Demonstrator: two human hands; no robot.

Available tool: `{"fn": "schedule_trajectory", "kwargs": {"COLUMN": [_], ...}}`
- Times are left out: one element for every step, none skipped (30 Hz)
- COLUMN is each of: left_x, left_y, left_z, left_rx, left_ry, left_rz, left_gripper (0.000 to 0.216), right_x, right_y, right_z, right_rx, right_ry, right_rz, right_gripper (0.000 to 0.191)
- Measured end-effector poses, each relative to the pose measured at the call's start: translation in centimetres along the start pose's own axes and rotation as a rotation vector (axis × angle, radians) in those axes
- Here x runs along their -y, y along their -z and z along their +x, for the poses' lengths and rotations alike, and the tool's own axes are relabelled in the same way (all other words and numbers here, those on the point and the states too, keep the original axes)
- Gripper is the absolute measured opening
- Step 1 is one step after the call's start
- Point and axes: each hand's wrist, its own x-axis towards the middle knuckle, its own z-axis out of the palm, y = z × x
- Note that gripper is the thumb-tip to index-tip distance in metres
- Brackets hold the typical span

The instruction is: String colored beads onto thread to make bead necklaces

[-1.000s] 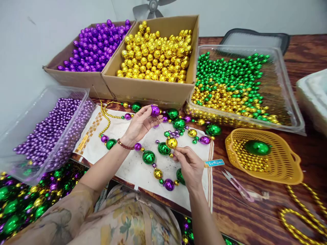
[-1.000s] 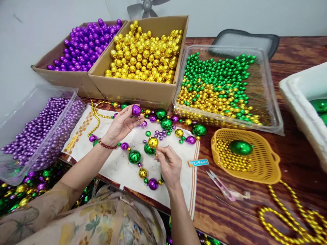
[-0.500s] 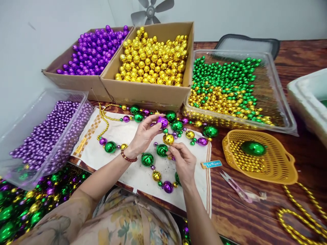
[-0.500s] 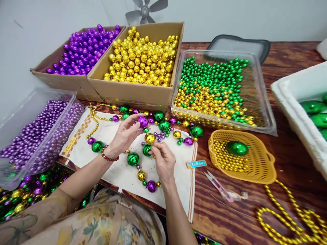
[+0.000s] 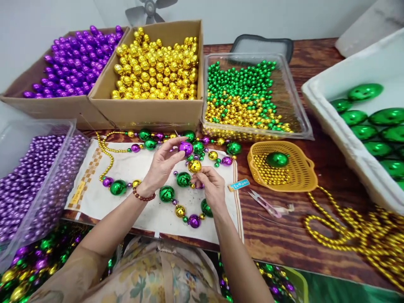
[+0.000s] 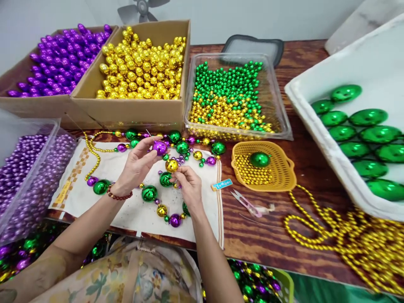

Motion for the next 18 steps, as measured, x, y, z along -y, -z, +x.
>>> {"fn": "schedule_trajectory", "kwargs": {"left_x": [0.0, 0.0, 0.1, 0.1, 0.2, 0.3, 0.3, 0.3, 0.4, 0.5, 0.6, 0.9, 1.4, 2.0, 2.7, 3.6, 4.5, 5.4], "left_y": [0.0, -0.1, -0.1, -0.2, -0.3, -0.6, -1.1, -1.7, -2.6, -3.6, -4.8, -6.0, -7.3, -8.5, -9.6, -10.5, -11.2, -11.8], "left_z": [0.2, 0.6, 1.0, 1.6, 2.4, 3.3, 4.3, 5.6, 7.0, 8.6, 10.4, 12.2, 14.2, 16.2, 18.1, 19.8, 21.3, 22.6], "left_rx": [0.032, 0.055, 0.062, 0.056, 0.046, 0.042, 0.055, 0.089, 0.143, 0.208, 0.271, 0.328, 0.376, 0.409, 0.441, 0.476, 0.505, 0.529], "left_ry": [0.011, 0.03, 0.05, 0.066, 0.074, 0.076, 0.07, 0.062, 0.055, 0.049, 0.036, 0.017, -0.014, -0.058, -0.091, -0.096, -0.071, -0.034], "left_rz": [-0.013, -0.031, -0.047, -0.05, -0.037, -0.01, 0.028, 0.067, 0.107, 0.153, 0.211, 0.292, 0.409, 0.562, 0.752, 0.955, 1.138, 1.269], "left_gripper": [0.038, 0.04, 0.042, 0.043, 0.043, 0.041, 0.038, 0.034, 0.029, 0.024, 0.02, 0.018, 0.017, 0.016, 0.016, 0.018, 0.02, 0.022], "right_x": [0.0, 0.0, 0.0, 0.0, 0.0, 0.0, 0.0, 0.0, 0.0, 0.0, 0.0, 0.0, 0.0, 0.0, -0.1, -0.2, -0.3, -0.4], "right_y": [0.3, 0.5, 0.8, 1.1, 1.4, 1.7, 1.9, 2.2, 2.4, 2.6, 2.8, 3.0, 3.1, 3.2, 3.3, 3.4, 3.5, 3.6], "right_z": [0.0, 0.0, 0.0, 0.0, -0.1, -0.2, -0.3, -0.4, -0.6, -0.8, -0.9, -1.1, -1.2, -1.3, -1.5, -1.6, -1.7, -1.7], "right_rx": [0.011, 0.018, 0.022, 0.021, 0.021, 0.021, 0.021, 0.02, 0.019, 0.017, 0.017, 0.018, 0.019, 0.018, 0.018, 0.017, 0.017, 0.017], "right_ry": [-0.002, -0.005, -0.009, -0.013, -0.017, -0.019, -0.018, -0.013, -0.003, 0.011, 0.026, 0.038, 0.048, 0.055, 0.058, 0.06, 0.059, 0.058], "right_rz": [0.024, 0.051, 0.078, 0.105, 0.131, 0.153, 0.173, 0.19, 0.206, 0.221, 0.236, 0.25, 0.264, 0.275, 0.284, 0.288, 0.291, 0.293], "right_gripper": [0.023, 0.024, 0.025, 0.026, 0.027, 0.027, 0.028, 0.029, 0.029, 0.029, 0.03, 0.03, 0.03, 0.029, 0.029, 0.028, 0.027, 0.026]}}
